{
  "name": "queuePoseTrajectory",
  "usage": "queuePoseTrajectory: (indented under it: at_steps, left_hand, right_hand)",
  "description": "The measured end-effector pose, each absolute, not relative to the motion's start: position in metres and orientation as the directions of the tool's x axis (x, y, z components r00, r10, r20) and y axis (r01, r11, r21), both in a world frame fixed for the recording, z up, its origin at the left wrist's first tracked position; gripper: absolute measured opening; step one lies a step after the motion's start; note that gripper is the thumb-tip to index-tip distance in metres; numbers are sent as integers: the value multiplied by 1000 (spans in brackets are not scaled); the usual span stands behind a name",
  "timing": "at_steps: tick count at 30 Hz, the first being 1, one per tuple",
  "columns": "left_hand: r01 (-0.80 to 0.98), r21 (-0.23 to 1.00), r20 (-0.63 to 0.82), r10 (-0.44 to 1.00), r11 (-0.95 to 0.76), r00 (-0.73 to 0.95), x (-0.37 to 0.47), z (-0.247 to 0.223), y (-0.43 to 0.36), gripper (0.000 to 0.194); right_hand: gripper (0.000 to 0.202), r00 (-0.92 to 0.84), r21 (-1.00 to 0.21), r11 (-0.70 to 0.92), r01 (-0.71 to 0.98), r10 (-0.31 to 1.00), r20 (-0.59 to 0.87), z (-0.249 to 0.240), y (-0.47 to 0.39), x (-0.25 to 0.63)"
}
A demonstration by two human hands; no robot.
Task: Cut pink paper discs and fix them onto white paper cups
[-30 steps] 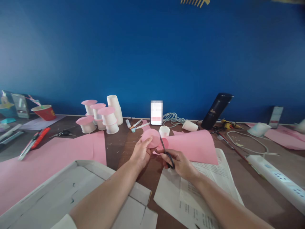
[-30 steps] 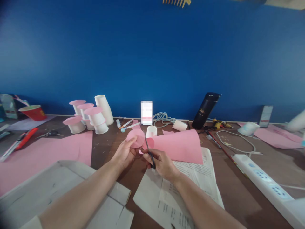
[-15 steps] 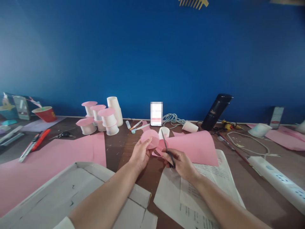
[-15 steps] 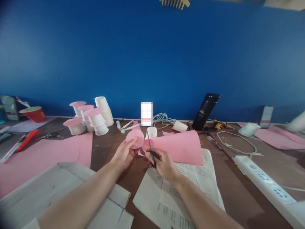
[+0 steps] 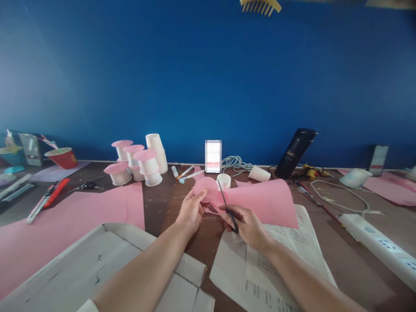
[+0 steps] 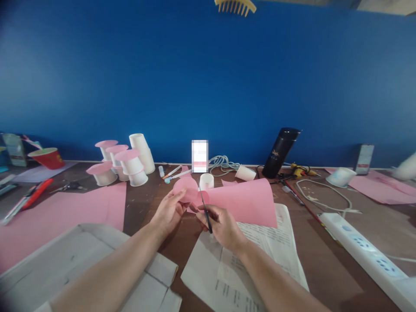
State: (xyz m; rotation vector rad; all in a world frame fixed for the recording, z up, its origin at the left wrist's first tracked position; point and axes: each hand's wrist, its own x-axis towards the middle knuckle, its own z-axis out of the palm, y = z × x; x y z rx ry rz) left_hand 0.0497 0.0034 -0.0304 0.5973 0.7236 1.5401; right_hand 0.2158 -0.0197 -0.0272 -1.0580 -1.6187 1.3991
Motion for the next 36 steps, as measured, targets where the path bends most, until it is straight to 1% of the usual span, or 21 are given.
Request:
queuePoseTrajectory:
  at_steps: [5, 10, 18, 26, 36]
  left_hand:
    - [-667, 745, -63, 993, -21, -101, 49, -30, 4, 29]
    - [-629, 777, -45, 994, -25, -95, 49, -31, 3, 27]
    - [-635, 772, -11, 997, -39, -74, 50, -28, 1, 25]
    - [-638, 770, -48, 997, 2, -55, 49, -26, 1, 23]
    - [-632, 775, -68, 997, 25, -44, 50, -21, -1, 33]
  right_hand:
    - [43, -374, -994, 55, 98, 927, 15, -30, -19, 215]
    - [43, -368, -994, 38, 99, 930, -1, -29, -19, 216]
    - [45, -355, -990, 47, 136, 935, -4, -28, -18, 217]
    - [44, -361, -994, 39, 99, 932, 0, -29, -17, 216]
    - [44, -359, -993, 54, 109, 933, 12, -24, -18, 218]
